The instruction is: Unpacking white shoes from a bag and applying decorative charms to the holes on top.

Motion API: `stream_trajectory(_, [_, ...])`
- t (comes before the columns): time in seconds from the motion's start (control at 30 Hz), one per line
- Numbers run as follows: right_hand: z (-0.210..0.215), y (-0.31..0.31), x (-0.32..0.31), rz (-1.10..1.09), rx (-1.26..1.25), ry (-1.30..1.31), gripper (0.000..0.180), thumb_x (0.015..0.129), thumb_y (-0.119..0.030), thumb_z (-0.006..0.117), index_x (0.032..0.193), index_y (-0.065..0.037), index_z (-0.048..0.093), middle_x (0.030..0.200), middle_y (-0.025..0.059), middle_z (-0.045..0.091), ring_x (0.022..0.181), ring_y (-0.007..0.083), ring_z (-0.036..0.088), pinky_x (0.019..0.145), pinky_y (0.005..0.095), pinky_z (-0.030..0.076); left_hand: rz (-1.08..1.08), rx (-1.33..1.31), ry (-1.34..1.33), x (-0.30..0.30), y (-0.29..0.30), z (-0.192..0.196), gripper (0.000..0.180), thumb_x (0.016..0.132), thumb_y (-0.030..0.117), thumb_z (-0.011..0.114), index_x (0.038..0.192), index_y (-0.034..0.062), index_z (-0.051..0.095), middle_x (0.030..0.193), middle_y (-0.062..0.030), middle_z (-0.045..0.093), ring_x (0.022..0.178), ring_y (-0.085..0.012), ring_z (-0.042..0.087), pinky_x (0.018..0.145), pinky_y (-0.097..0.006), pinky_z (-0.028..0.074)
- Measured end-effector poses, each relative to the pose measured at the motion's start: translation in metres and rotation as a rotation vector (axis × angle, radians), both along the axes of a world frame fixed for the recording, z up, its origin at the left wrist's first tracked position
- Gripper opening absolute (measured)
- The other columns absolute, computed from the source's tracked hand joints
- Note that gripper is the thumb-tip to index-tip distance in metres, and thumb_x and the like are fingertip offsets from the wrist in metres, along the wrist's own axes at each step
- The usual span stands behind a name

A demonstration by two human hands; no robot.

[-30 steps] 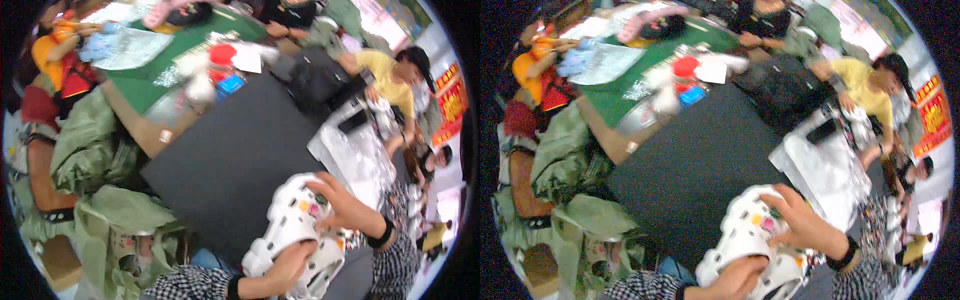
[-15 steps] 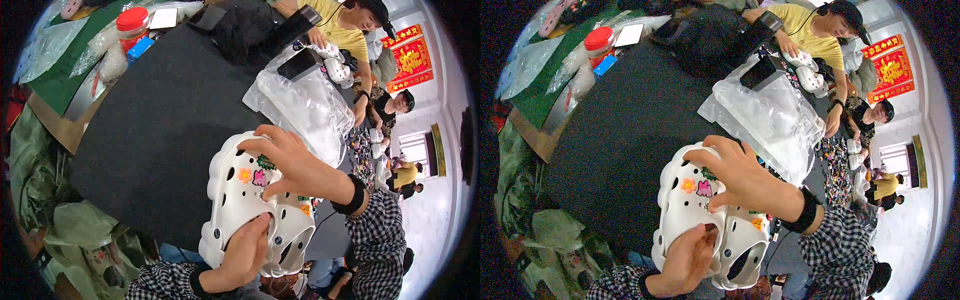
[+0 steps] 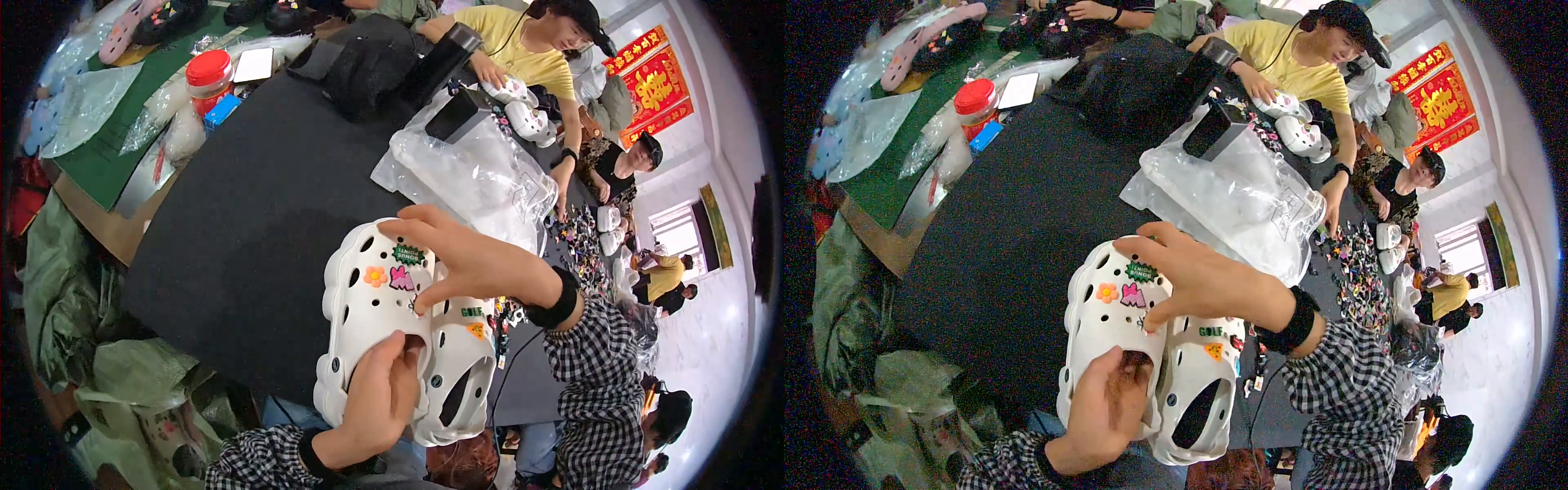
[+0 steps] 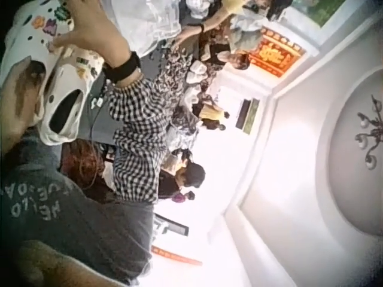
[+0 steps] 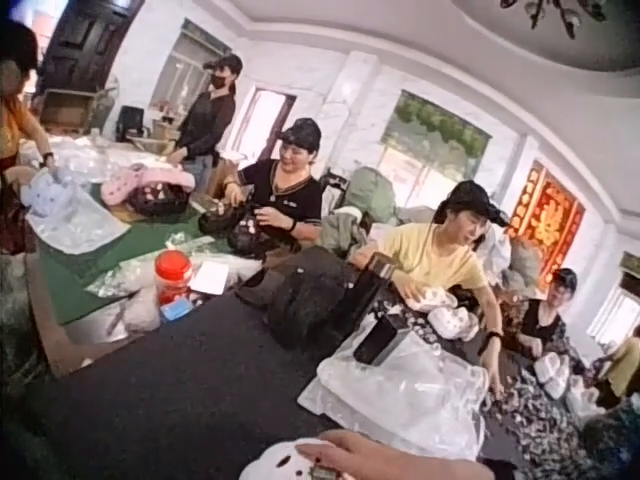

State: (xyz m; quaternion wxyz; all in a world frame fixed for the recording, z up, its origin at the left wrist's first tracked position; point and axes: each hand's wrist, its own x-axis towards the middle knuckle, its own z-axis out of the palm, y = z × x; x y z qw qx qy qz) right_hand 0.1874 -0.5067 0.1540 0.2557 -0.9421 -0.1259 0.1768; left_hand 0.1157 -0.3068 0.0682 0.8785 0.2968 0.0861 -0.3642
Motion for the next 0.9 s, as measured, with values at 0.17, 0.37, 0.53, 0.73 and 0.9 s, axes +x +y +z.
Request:
stream_trajectory(0.17, [0.023,0.011,-0.016,-0.016,-0.053,-0.185,0.068,0.07,-0.02,0.08,0.128,-0.006,0.048,0.128,0.0209,0.045,0.116,0.0391,0.048,0.098,0.0413,0.042,-0.022,-0.241,0.355,0.012,0.0,0.011,0.018,0.098,-0.002,0.047,0.113,-0.0099,0.05,0.109,-0.0154,0.058,0.098,-0.0209,0.057,0.09,-0.036,0.046])
stream_trajectory(0.37, [0.026,0.017,-0.033,-0.062,0.072,-0.05,0.021,0.08,-0.013,0.071,0.096,-0.002,0.063,0.086,0.0111,0.064,0.084,0.028,0.064,0.079,0.0381,0.051,0.074,-0.126,0.132,0.007,-0.004,0.017,0.016,0.098,0.002,0.047,0.11,-0.0071,0.054,0.102,-0.0152,0.059,0.097,-0.0225,0.056,0.093,-0.038,0.043])
stream_trajectory(0.53, [0.038,0.022,-0.04,-0.256,0.218,0.057,0.014,0.084,-0.003,0.069,0.098,0.001,0.066,0.091,0.0098,0.069,0.078,0.0152,0.068,0.074,0.0279,0.054,-0.133,0.312,-0.641,0.027,0.028,0.04,0.021,0.098,0.002,0.043,0.114,-0.007,0.052,0.107,-0.015,0.056,0.099,-0.0212,0.054,0.093,-0.034,0.043])
stream_trajectory(0.73, [0.037,0.041,-0.058,-0.178,0.226,-0.264,0.016,0.082,-0.004,0.071,0.097,-0.002,0.065,0.086,0.0112,0.067,0.077,0.0228,0.068,0.069,0.0314,0.053,-0.301,0.189,-0.428,0.06,0.045,0.049,0.03,0.095,0.007,0.049,0.122,-0.0065,0.053,0.117,-0.0128,0.056,0.108,-0.0172,0.055,0.093,-0.027,0.044])
stream_trajectory(0.9, [0.036,0.053,-0.062,-0.124,0.256,-0.398,0.022,0.079,-0.001,0.073,0.099,-0.002,0.064,0.089,0.0119,0.065,0.077,0.0257,0.067,0.069,0.0321,0.053,-0.285,0.179,-0.204,0.064,0.061,0.084,0.035,0.096,0.01,0.05,0.126,-0.0076,0.048,0.118,-0.0094,0.055,0.106,-0.0121,0.052,0.091,-0.026,0.043])
